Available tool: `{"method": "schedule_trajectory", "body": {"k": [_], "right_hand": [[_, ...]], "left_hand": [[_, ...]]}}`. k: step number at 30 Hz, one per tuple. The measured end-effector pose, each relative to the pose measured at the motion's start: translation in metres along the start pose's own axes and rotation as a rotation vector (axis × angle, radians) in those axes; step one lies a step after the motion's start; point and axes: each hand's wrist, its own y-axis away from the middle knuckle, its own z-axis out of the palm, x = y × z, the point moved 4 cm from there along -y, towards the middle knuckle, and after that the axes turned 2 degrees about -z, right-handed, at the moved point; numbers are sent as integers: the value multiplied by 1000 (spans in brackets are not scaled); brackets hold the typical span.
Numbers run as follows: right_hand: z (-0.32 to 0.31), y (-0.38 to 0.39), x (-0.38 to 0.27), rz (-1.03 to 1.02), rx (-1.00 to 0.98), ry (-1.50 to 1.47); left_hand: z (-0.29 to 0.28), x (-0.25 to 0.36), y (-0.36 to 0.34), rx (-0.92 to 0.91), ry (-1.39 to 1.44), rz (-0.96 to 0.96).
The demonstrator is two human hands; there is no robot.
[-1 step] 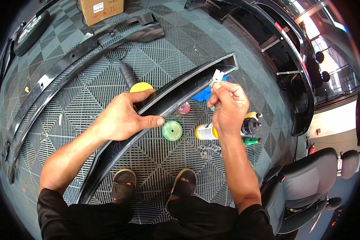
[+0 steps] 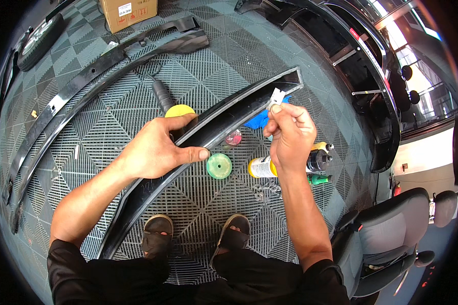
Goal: The person holds a long black car molding trim and inserts small white plastic clips into its channel. They use a metal tool to press the clips into place and then slide a rubber seal into the trim. The person continues to insert additional clips along the length of the trim.
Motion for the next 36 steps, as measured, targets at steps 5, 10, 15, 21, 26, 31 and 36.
{"method": "schedule_trajectory", "body": {"k": [5, 10, 15, 21, 26, 31, 36], "right_hand": [[2, -1, 1, -12, -13, -5], [4, -8, 1, -16, -30, -2], [4, -16, -3, -67, 3, 47], [5, -13, 3, -125, -6, 110], [3, -12, 6, -85, -36, 101], [4, -11, 8, -97, -39, 141], [1, -19, 8, -159, -35, 209]], "left_hand": [[-1, -3, -1, 26, -18, 20], [-6, -1, -3, 54, -48, 23], [-6, 0, -5, 67, -83, 57], [-6, -1, -8, 47, -32, 25], [-5, -3, -11, 48, -20, 36], [-7, -8, -14, 73, 29, 36], [-5, -6, -14, 39, 38, 31]]}}
